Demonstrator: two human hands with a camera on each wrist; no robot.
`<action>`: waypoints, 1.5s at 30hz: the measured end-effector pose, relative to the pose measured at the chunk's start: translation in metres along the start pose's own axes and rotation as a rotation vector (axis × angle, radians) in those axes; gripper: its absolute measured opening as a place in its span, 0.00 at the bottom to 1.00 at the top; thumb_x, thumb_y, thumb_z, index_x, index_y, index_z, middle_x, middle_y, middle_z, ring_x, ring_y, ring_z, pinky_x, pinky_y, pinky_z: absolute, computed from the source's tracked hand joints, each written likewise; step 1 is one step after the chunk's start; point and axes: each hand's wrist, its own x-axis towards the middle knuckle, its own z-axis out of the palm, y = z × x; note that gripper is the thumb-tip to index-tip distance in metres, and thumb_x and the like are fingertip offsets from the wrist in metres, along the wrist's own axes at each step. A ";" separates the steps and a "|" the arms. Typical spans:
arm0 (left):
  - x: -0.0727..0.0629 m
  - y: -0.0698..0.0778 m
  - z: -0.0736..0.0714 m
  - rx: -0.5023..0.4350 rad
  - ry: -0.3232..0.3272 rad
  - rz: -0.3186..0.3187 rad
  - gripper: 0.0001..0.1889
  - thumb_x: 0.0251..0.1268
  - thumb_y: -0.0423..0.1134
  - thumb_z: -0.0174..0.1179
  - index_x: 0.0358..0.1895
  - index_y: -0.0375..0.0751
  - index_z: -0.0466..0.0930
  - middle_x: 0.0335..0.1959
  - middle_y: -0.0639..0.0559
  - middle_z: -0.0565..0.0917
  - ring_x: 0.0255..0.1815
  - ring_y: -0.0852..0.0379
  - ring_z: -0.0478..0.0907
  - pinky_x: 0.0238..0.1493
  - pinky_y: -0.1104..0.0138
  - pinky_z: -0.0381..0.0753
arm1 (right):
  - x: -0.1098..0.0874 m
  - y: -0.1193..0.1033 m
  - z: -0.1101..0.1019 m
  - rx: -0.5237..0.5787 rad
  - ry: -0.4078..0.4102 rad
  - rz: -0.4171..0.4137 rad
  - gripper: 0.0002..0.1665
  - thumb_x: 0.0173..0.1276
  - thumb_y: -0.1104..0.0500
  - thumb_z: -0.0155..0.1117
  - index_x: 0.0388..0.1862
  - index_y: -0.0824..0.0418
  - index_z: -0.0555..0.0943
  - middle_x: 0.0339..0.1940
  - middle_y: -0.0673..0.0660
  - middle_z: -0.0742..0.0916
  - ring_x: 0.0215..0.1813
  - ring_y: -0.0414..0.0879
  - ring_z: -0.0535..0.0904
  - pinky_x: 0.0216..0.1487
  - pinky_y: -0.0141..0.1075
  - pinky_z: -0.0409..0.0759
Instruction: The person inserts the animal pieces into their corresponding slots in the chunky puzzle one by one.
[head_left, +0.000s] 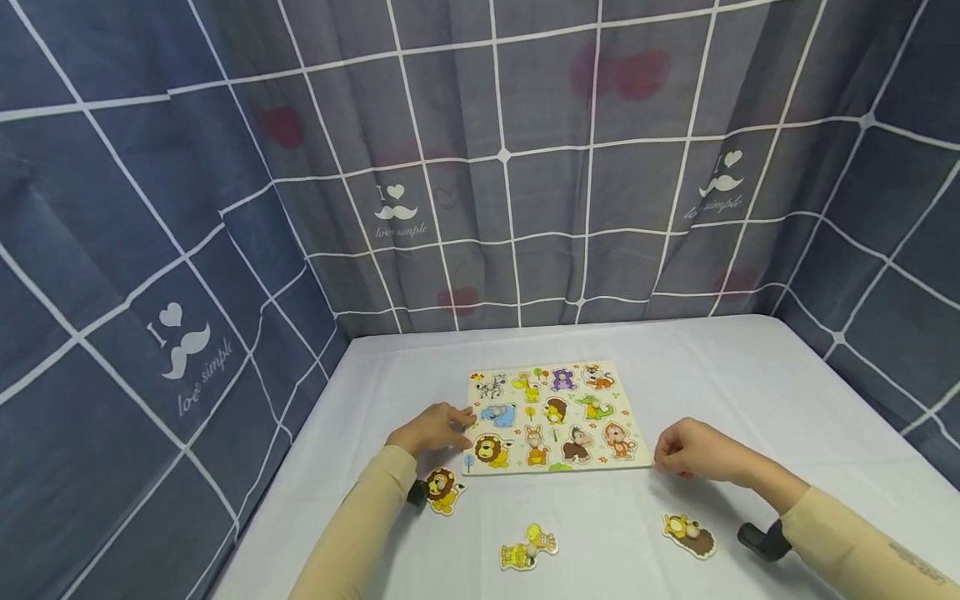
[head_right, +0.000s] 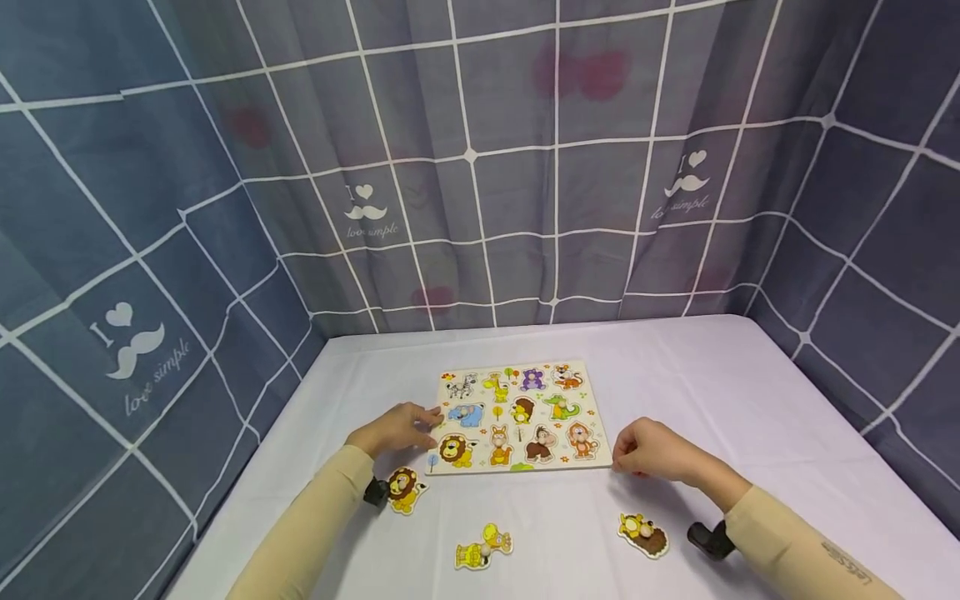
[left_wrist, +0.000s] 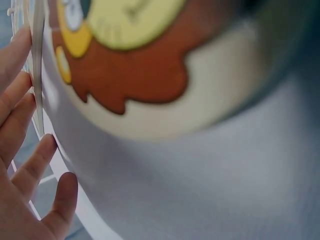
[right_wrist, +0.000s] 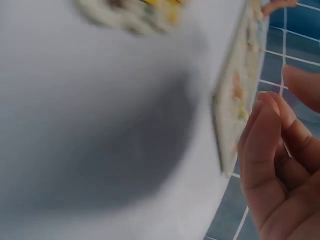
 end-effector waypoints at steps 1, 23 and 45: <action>0.000 0.000 0.001 -0.001 0.001 0.005 0.27 0.56 0.40 0.73 0.62 0.45 0.81 0.73 0.55 0.72 0.78 0.43 0.62 0.79 0.48 0.58 | -0.004 0.002 0.002 -0.004 0.000 0.007 0.04 0.61 0.64 0.68 0.29 0.64 0.83 0.19 0.48 0.78 0.23 0.39 0.71 0.21 0.28 0.70; -0.004 0.000 -0.001 0.047 0.025 0.001 0.27 0.56 0.42 0.73 0.61 0.46 0.82 0.72 0.57 0.73 0.77 0.44 0.64 0.78 0.49 0.61 | -0.052 0.014 0.036 0.015 -0.026 0.037 0.07 0.57 0.61 0.73 0.25 0.60 0.81 0.20 0.51 0.83 0.20 0.37 0.73 0.18 0.23 0.70; -0.007 0.002 -0.001 0.021 0.021 -0.001 0.27 0.56 0.42 0.73 0.61 0.45 0.82 0.72 0.56 0.73 0.77 0.43 0.63 0.78 0.47 0.60 | -0.057 0.016 0.046 -0.013 0.077 0.082 0.10 0.53 0.61 0.75 0.22 0.59 0.81 0.17 0.50 0.82 0.19 0.39 0.74 0.18 0.26 0.72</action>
